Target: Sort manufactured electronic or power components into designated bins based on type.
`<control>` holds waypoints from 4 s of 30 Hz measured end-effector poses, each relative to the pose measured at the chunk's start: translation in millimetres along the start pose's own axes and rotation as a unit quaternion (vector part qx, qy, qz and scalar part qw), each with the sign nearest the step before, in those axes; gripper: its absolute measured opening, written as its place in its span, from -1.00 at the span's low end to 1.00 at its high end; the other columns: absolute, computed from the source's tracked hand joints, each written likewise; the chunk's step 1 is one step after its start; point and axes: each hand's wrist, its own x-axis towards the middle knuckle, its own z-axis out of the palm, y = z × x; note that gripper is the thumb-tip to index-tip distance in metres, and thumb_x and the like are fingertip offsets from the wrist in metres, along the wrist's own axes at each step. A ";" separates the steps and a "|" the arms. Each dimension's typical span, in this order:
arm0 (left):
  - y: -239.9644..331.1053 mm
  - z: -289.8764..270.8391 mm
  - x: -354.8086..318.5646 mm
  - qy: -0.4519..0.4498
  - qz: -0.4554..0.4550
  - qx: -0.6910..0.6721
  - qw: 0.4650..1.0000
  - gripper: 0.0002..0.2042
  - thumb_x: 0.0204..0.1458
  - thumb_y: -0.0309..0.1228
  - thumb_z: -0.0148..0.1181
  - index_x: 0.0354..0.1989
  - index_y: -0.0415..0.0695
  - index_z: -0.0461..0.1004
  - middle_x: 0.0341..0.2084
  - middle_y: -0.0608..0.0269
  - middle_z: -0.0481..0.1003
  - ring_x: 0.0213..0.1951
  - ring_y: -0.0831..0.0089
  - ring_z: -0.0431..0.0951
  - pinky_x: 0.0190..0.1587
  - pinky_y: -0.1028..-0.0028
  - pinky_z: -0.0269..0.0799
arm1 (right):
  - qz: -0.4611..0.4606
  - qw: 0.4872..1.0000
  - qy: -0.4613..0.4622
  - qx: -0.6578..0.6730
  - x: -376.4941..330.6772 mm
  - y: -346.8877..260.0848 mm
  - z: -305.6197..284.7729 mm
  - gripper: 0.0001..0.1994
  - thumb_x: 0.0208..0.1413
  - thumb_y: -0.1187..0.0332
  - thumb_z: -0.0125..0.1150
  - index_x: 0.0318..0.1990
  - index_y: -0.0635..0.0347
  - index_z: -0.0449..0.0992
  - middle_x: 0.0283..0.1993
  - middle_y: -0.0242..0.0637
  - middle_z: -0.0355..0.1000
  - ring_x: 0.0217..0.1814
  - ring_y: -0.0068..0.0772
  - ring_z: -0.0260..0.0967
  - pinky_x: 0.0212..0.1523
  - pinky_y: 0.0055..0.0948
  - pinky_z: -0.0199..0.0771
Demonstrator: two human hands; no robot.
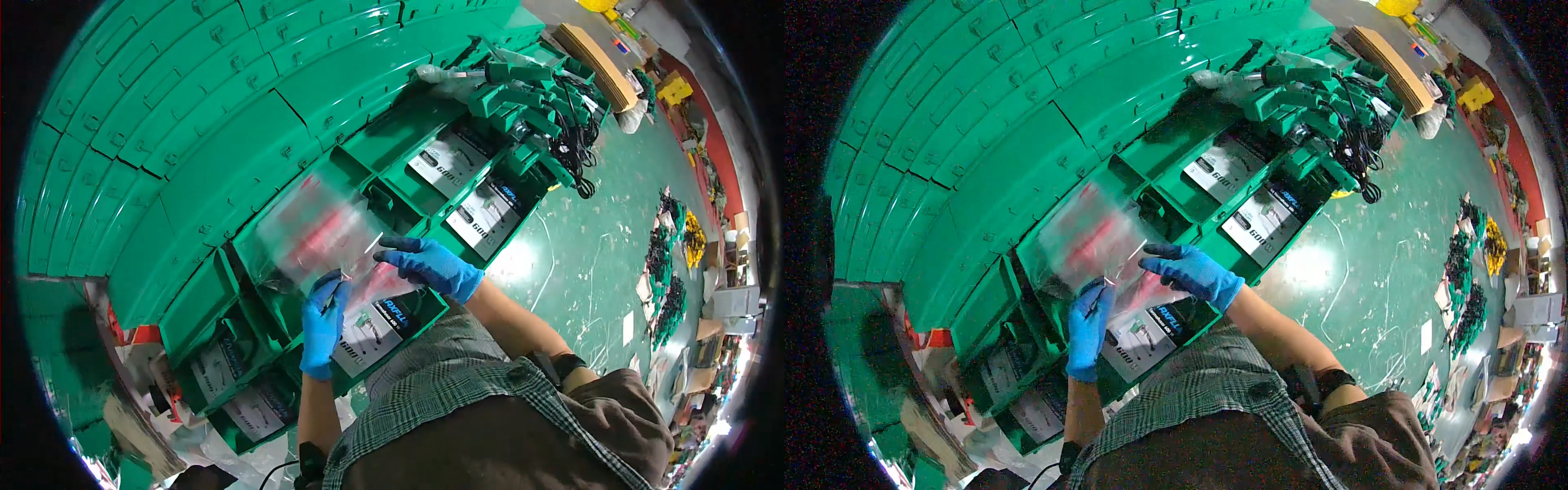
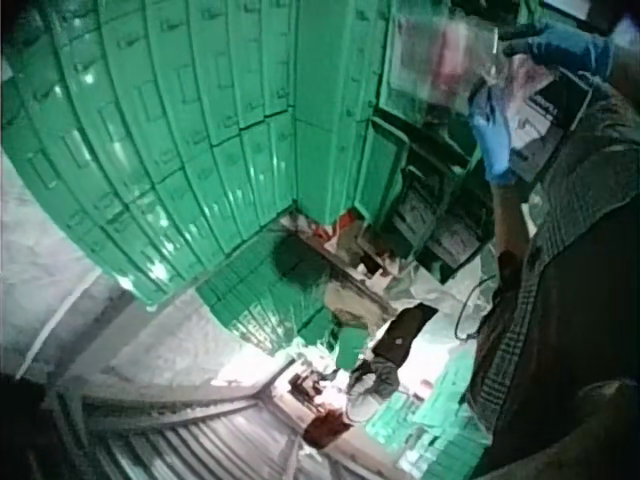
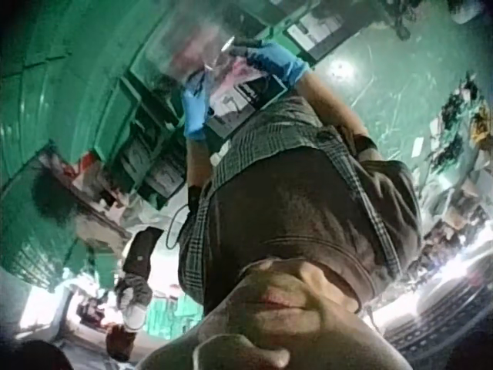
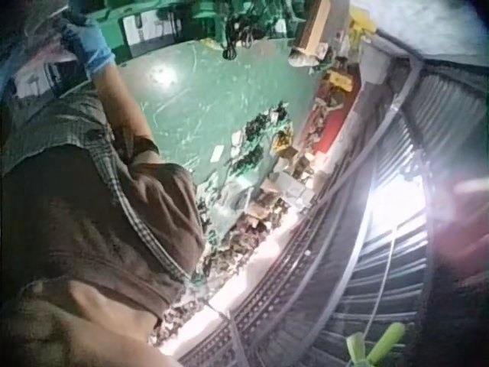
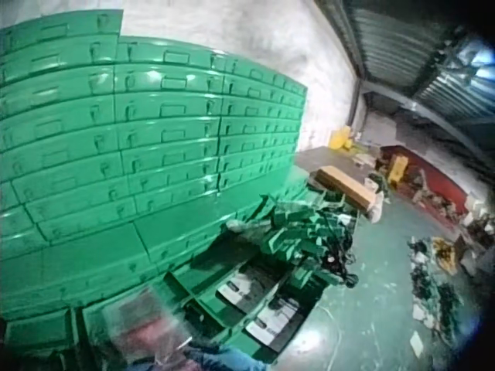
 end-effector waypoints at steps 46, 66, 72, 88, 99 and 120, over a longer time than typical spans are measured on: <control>70.1 139.6 -16.4 0.331 -0.044 0.049 0.941 -0.35 -0.16 -0.69 0.05 0.22 -0.19 0.11 0.15 0.11 0.20 -0.16 0.51 0.36 -0.20 0.53 0.37 | -0.158 0.581 0.260 -0.755 73.4 -239.0 -406.5 -0.77 -0.22 0.31 0.15 -0.37 0.21 0.53 -0.29 0.01 0.45 -0.22 -0.02 0.43 -0.20 -0.18 0.45; 174.7 82.5 50.1 0.180 0.190 -0.449 0.854 -0.52 0.14 -0.07 -0.14 0.14 -0.10 0.15 0.07 0.11 0.24 0.04 0.22 0.32 0.06 0.23 0.29 | -0.567 0.683 0.184 -0.422 -119.6 -104.6 -98.5 -0.47 -0.25 0.40 0.34 0.00 0.18 0.38 -0.23 -0.10 0.41 -0.26 -0.10 0.38 -0.26 -0.32 0.40; 77.6 0.5 24.3 0.144 0.056 -0.510 0.846 -0.59 0.12 -0.14 -0.09 0.02 -0.16 0.28 -0.13 0.09 0.42 -0.13 0.26 0.46 -0.06 0.25 0.39 | -0.476 0.795 0.026 -0.375 -95.0 -15.8 19.2 -0.45 -0.13 0.30 0.30 0.07 0.18 0.30 -0.07 -0.10 0.33 -0.10 -0.11 0.33 -0.14 -0.30 0.39; 20.8 97.5 91.4 0.231 0.008 -0.288 0.929 -0.65 0.05 -0.36 0.11 -0.01 -0.23 0.32 -0.27 0.24 0.47 -0.27 0.53 0.46 -0.27 0.49 0.42 | -0.345 0.772 0.363 -0.392 214.5 -220.1 -169.7 -0.21 -0.11 0.06 0.23 0.19 0.38 0.04 -0.04 0.15 0.31 0.07 0.06 0.24 0.01 -0.19 0.30; -0.3 132.3 94.1 0.263 -0.146 -0.067 0.952 -0.58 0.05 -0.34 0.11 0.07 -0.26 0.28 -0.19 0.20 0.41 -0.31 0.56 0.37 -0.22 0.56 0.33 | -0.510 0.726 0.285 -0.363 257.4 -219.7 -181.1 -0.61 -0.03 0.32 0.16 -0.02 0.28 0.36 -0.25 -0.05 0.43 -0.29 -0.10 0.41 -0.28 -0.24 0.40; -23.6 51.9 236.3 0.006 -0.170 0.108 0.979 -0.74 0.05 -0.34 -0.01 -0.12 -0.18 0.39 -0.34 0.21 0.46 -0.41 0.54 0.41 -0.36 0.56 0.34 | -0.536 0.740 0.107 -0.391 245.5 -68.9 -78.6 -0.54 -0.13 0.51 0.11 0.03 -0.02 0.37 -0.25 -0.15 0.44 -0.27 -0.07 0.36 -0.25 -0.18 0.37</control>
